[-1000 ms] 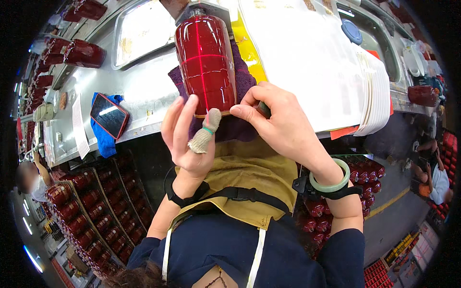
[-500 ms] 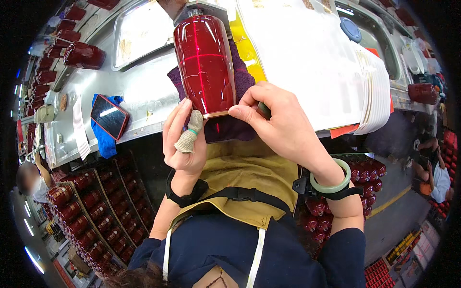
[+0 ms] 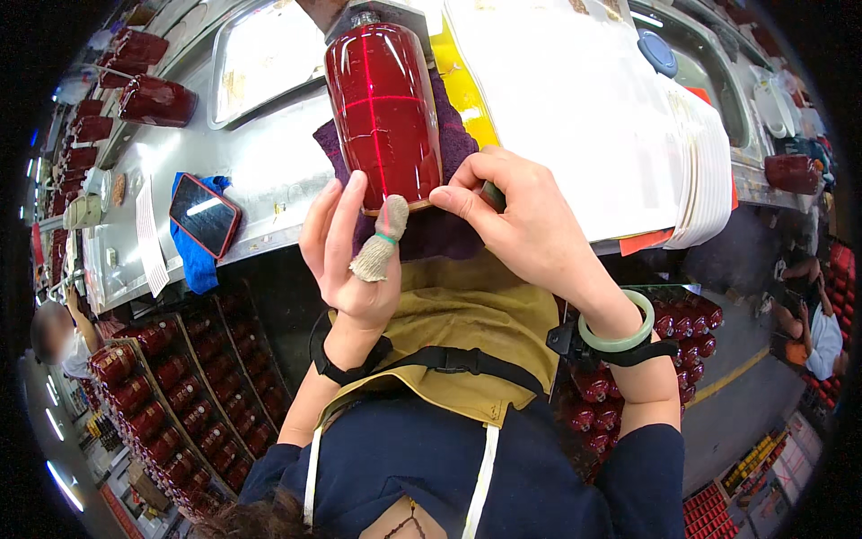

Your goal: The recorder is carefully applying decorative gold labels and seals to red liquor bottles at a factory assembly line workstation.

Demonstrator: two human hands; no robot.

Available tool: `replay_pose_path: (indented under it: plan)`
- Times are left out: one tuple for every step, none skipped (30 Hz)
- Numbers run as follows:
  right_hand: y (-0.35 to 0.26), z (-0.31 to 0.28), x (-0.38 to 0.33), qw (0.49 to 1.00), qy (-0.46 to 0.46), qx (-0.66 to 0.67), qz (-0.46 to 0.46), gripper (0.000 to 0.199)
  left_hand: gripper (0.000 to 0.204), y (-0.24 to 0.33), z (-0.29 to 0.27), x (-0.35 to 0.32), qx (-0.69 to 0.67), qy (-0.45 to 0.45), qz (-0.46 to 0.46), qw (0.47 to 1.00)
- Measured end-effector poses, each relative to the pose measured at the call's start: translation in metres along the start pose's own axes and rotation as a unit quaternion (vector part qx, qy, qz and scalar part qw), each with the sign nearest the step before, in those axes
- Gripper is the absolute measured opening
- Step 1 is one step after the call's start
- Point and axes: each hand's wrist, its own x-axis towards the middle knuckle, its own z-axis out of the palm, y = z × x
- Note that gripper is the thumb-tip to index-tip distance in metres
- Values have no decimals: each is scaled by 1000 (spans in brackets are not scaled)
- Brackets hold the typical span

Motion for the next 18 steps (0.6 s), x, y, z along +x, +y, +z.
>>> replay_pose_path:
  plan:
    - [1, 0, 0, 1000, 2, 0, -6, 25, 32, -2, -1, 0, -26, -25, -1, 999]
    - [1, 1, 0, 1000, 1, 0, -6, 25, 31, -3, -1, 1, -52, -49, -3, 997]
    - [0, 1, -1, 1000, 2, 5, -3, 25, 29, -1, -1, 1, -75, -33, -46, 996]
    - [0, 1, -1, 1000, 3, 9, 0, 24, 27, 1, 0, 1, -98, -16, -88, 991]
    - [-1, 1, -1, 1000, 4, 8, 0, 24, 29, -4, 1, 1, -83, -7, -53, 995]
    - [-3, 1, -1, 1000, 1, 11, -6, 23, 31, -10, 0, -1, -67, 3, -18, 998]
    - [-5, 2, -2, 1000, -3, 16, -11, 23, 37, -14, -4, -7, -70, -17, -42, 996]
    - [-6, 1, -2, 1000, -3, 16, -11, 23, 37, -15, -5, -11, -69, -18, -42, 997]
    - [-7, 1, -2, 1000, -4, 16, -10, 22, 39, -14, -5, -15, -95, -18, -85, 992]
    - [-8, 1, -1, 1000, -5, 15, -12, 22, 41, -14, -5, -15, -119, -15, -126, 985]
    - [-9, 1, -2, 1000, -6, 15, -15, 22, 46, -15, -4, -14, -143, -12, -141, 980]
    - [-10, 1, -3, 1000, -7, 20, -13, 21, 46, -16, -3, -14, -140, -10, -141, 980]
    - [-10, 0, -5, 1000, -6, 23, -10, 21, 47, -17, -2, -13, -138, -17, -122, 983]
    - [-12, -1, -5, 1000, -7, 23, -11, 21, 49, -18, -2, -10, -136, -23, -104, 985]
    - [-13, -2, -5, 1000, -7, 24, -12, 21, 49, -16, -5, -7, -114, -39, -108, 987]
    - [-14, -3, -6, 1000, -8, 26, -14, 20, 49, -14, -6, -5, -114, -39, -110, 987]
    - [-14, -4, -7, 1000, -10, 25, -13, 20, 45, -13, -6, -3, -129, -22, -118, 984]
    - [-14, -4, -8, 999, -12, 25, -20, 18, 41, -12, -6, -4, -145, -5, -125, 981]
